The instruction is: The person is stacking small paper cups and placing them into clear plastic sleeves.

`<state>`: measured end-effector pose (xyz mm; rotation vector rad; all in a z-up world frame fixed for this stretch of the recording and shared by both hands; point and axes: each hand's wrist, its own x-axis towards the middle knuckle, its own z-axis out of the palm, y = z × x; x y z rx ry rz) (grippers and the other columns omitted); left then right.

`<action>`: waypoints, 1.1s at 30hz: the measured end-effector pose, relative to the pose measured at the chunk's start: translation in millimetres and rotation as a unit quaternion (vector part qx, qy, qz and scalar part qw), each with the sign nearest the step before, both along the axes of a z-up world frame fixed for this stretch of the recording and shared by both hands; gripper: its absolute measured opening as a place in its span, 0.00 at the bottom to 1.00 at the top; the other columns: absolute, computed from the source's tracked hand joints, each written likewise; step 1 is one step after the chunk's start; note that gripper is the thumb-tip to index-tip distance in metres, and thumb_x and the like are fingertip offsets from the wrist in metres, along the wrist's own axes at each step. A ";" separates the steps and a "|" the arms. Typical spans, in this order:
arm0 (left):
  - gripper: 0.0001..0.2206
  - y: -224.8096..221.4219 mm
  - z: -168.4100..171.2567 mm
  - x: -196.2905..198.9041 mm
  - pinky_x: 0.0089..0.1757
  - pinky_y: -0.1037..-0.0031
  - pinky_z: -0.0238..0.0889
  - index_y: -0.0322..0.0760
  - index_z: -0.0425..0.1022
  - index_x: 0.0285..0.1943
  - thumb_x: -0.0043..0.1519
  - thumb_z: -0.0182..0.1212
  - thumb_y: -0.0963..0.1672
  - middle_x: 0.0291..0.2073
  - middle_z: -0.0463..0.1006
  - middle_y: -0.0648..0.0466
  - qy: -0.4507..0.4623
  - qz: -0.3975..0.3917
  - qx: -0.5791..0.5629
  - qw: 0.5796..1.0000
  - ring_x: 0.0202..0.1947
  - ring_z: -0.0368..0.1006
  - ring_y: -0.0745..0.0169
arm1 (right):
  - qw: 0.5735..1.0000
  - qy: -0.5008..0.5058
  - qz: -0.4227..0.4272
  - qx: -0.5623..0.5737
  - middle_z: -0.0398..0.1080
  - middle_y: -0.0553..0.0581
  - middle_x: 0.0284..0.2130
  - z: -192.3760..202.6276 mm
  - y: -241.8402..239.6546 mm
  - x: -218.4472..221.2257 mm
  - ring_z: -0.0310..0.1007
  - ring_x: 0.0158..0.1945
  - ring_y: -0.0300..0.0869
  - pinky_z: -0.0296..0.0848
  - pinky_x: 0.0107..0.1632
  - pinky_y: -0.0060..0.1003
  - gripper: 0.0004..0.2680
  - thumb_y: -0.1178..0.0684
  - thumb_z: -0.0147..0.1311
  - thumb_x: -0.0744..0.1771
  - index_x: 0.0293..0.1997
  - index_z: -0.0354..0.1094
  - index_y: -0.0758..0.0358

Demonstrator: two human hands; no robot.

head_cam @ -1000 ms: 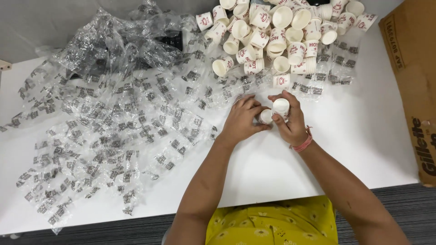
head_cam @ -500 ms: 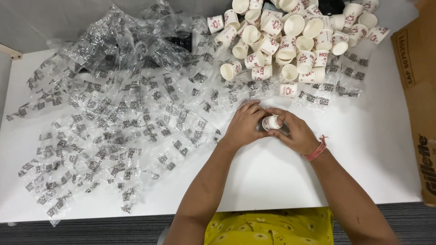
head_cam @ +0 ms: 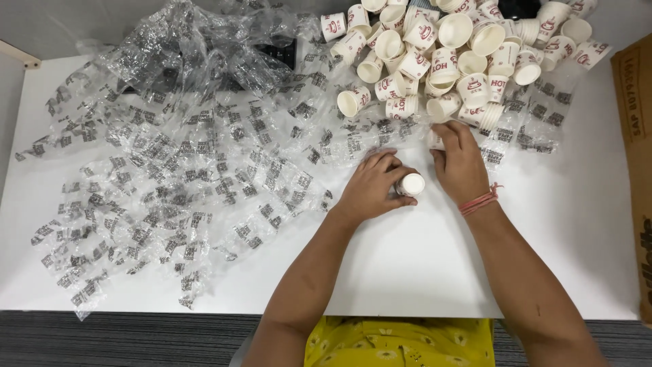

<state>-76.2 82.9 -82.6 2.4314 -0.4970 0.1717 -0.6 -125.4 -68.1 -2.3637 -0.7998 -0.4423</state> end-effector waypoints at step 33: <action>0.31 3.0 12.6 -4.8 0.63 0.54 0.54 0.40 0.74 0.61 0.52 0.74 0.55 0.55 0.73 0.47 0.022 0.017 -0.006 1.000 0.66 0.62 0.43 | 0.991 0.032 0.105 0.081 0.67 0.62 0.60 7.0 -16.9 -23.8 0.66 0.65 0.55 0.66 0.66 0.49 0.13 0.54 0.61 0.67 0.56 0.71 0.60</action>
